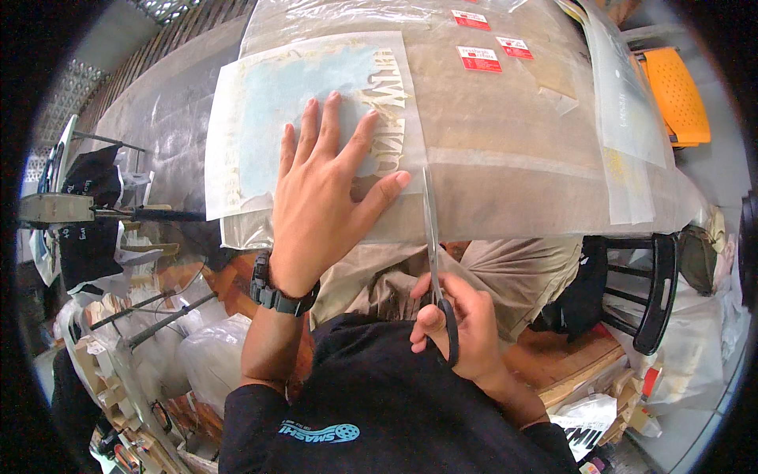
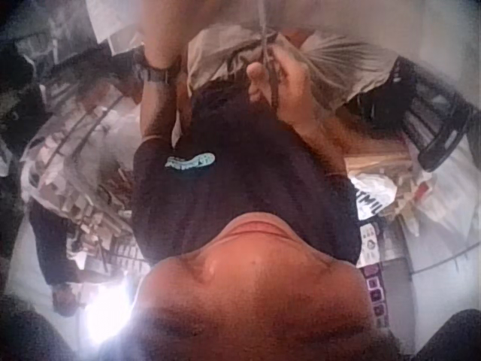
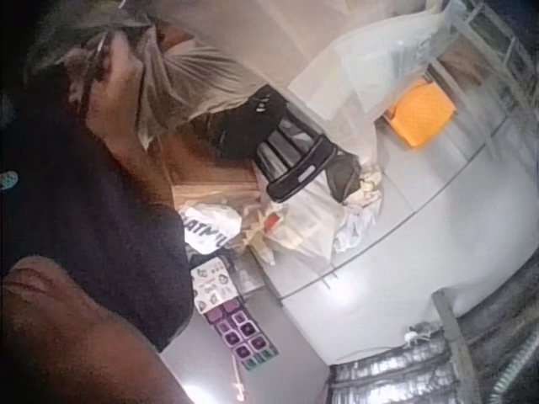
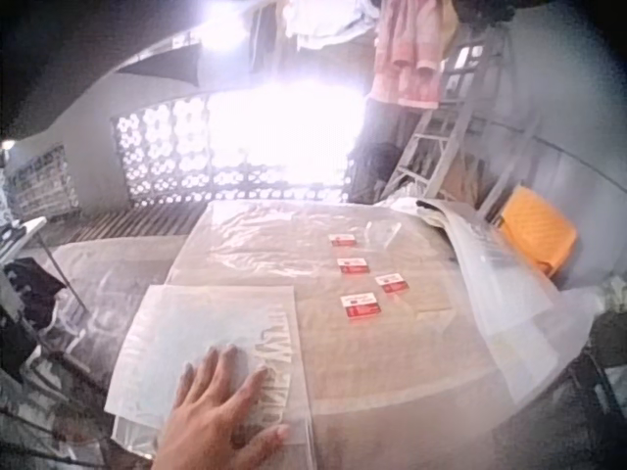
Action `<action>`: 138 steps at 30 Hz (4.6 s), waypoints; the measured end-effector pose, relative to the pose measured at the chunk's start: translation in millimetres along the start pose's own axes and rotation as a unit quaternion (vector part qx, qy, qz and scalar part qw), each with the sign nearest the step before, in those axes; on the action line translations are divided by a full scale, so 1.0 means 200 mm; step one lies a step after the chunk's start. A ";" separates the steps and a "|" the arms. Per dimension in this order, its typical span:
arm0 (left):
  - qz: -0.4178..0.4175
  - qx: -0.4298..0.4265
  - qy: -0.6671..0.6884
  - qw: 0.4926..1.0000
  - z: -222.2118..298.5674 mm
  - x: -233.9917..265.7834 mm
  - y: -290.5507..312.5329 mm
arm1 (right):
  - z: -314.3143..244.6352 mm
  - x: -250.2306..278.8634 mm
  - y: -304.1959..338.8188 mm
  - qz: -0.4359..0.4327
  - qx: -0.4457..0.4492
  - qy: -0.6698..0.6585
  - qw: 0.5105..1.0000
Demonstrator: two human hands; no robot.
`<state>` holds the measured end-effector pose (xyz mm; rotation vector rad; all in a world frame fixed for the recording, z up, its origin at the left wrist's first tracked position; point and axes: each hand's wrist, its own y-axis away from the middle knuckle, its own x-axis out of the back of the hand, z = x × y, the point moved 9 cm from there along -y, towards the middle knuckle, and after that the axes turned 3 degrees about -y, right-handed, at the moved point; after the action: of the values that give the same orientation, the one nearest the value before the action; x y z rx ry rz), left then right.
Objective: The person cuts out printed heat transfer designs from a sheet using scissors. They trim around the edges of graphic labels and a larger floral design, then set the finished pieces aside on a chair.
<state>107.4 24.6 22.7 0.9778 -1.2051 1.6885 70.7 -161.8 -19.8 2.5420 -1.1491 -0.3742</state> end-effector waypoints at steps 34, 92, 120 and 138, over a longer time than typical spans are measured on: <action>0.011 -0.002 -0.009 1.000 0.00 -0.01 0.00 | -0.03 0.00 0.00 0.040 -0.037 0.007 0.998; -0.009 -0.054 0.141 0.988 0.03 0.05 0.03 | 0.06 0.06 0.10 0.016 -0.017 0.027 0.999; 0.089 -0.089 0.177 0.976 0.15 0.11 0.27 | 0.06 -0.04 0.10 0.028 -0.044 0.040 0.998; 0.094 -0.096 0.180 0.974 0.16 0.12 0.30 | 0.07 -0.04 0.11 0.063 -0.039 0.038 0.997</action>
<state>48.0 -13.9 32.4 0.4269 -1.2134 1.7630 45.4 -172.2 -23.0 2.3805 -1.2346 -0.2840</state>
